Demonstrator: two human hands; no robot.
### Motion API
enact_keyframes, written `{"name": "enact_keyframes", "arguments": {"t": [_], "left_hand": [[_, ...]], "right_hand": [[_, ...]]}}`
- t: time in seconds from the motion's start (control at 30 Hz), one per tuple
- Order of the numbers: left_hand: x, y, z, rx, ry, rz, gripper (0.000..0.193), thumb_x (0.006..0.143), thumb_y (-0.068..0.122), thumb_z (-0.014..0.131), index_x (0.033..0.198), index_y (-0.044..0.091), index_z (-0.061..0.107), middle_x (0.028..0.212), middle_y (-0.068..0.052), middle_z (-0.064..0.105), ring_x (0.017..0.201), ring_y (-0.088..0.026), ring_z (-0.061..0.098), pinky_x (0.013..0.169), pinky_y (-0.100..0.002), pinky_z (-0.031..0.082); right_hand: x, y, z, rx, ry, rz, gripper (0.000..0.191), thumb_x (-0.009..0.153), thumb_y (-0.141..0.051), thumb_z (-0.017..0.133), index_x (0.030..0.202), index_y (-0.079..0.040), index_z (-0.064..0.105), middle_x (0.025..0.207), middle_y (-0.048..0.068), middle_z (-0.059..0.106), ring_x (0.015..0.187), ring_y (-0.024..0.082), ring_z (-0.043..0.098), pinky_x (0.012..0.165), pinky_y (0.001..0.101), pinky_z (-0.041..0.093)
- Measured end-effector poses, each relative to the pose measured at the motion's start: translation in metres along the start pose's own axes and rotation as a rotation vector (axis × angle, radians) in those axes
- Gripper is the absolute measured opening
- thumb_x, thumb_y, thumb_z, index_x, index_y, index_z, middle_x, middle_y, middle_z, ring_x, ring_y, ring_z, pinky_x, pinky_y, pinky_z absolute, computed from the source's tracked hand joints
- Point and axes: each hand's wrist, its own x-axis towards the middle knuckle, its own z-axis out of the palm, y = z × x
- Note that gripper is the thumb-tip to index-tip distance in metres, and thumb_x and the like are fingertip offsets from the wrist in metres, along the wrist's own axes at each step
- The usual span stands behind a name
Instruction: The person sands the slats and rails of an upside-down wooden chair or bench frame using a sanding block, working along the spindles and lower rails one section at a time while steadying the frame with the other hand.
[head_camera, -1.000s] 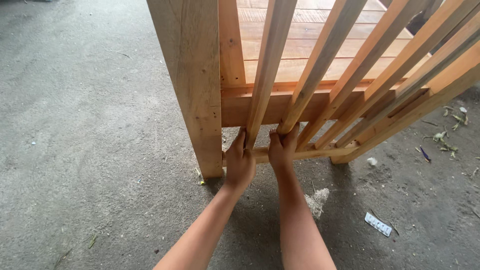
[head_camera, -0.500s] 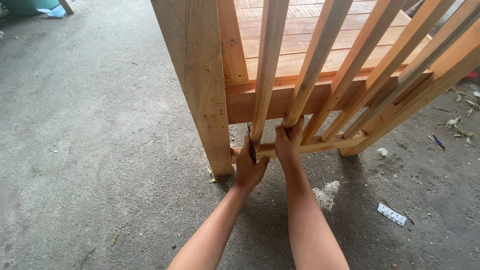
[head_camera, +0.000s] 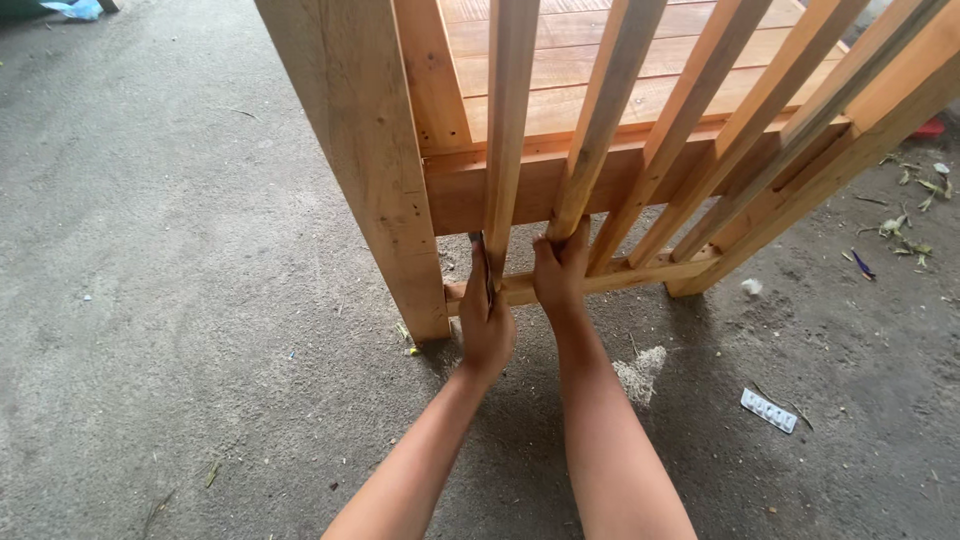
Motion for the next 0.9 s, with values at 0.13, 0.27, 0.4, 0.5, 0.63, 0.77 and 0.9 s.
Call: {"name": "enact_keyframes", "arguments": {"t": [0.13,0.27,0.4,0.5,0.63,0.77,0.9], "left_hand": [[0.004,0.009,-0.019,0.085,-0.219,-0.216,0.074,0.091,-0.008,0.037,0.162,-0.001,0.019,0.153,-0.028,0.048,0.139,-0.036,0.054,0.114,-0.039,0.044],[-0.046,0.019,-0.028,0.167,-0.297,-0.096,0.088,0.083,-0.015,0.034,0.164,0.002,0.006,0.158,-0.033,0.035,0.145,-0.043,0.038,0.120,-0.043,0.033],[-0.124,0.018,-0.019,0.106,-0.459,-0.070,0.087,0.083,-0.017,0.034,0.163,0.002,0.007,0.163,-0.036,0.024,0.151,-0.044,0.028,0.120,-0.045,0.030],[-0.140,0.019,-0.010,0.032,-0.268,-0.370,0.071,0.092,-0.007,0.037,0.160,0.005,0.024,0.157,-0.026,0.044,0.142,-0.036,0.049,0.112,-0.040,0.042],[-0.120,0.042,-0.002,-0.082,-0.199,-0.214,0.063,0.097,-0.002,0.039,0.160,0.003,0.031,0.161,-0.023,0.043,0.148,-0.035,0.045,0.115,-0.038,0.039],[-0.102,0.070,-0.002,-0.140,-0.339,-0.092,0.068,0.095,-0.003,0.049,0.159,0.001,0.029,0.160,-0.024,0.042,0.149,-0.037,0.042,0.118,-0.039,0.036],[-0.092,0.059,-0.022,-0.169,-0.530,0.057,0.081,0.074,-0.008,0.057,0.152,-0.002,0.036,0.156,-0.025,0.042,0.148,-0.039,0.038,0.119,-0.041,0.031]], "right_hand": [[0.002,-0.007,-0.007,-0.053,-0.014,0.083,0.046,0.089,0.003,0.063,0.130,-0.002,0.042,0.098,0.007,0.054,0.083,0.014,0.056,0.066,0.0304,0.047],[-0.024,0.002,-0.035,-0.494,-0.102,0.078,0.048,0.091,-0.006,0.074,0.130,-0.001,0.047,0.117,0.015,0.056,0.105,0.023,0.059,0.086,0.0371,0.050],[-0.107,0.030,-0.066,-0.013,-0.122,0.259,0.047,0.095,-0.014,0.066,0.139,-0.006,0.054,0.131,0.015,0.062,0.123,0.025,0.061,0.099,0.0375,0.054],[-0.157,0.040,-0.077,-0.045,-0.055,0.439,0.050,0.096,-0.023,0.069,0.142,-0.009,0.054,0.138,0.012,0.057,0.122,0.023,0.061,0.100,0.0355,0.050],[-0.173,0.019,-0.080,0.179,-0.004,0.752,0.056,0.095,-0.033,0.061,0.148,-0.016,0.053,0.144,0.005,0.058,0.127,0.015,0.057,0.097,0.0339,0.047],[-0.146,-0.009,-0.079,0.251,-0.236,0.442,0.062,0.093,-0.023,0.071,0.150,-0.009,0.053,0.132,0.010,0.059,0.120,0.017,0.057,0.098,0.0309,0.047],[-0.117,-0.027,-0.078,0.038,-0.227,0.263,0.051,0.092,-0.011,0.071,0.143,-0.004,0.063,0.117,0.009,0.057,0.105,0.018,0.060,0.087,0.0311,0.050]]}}
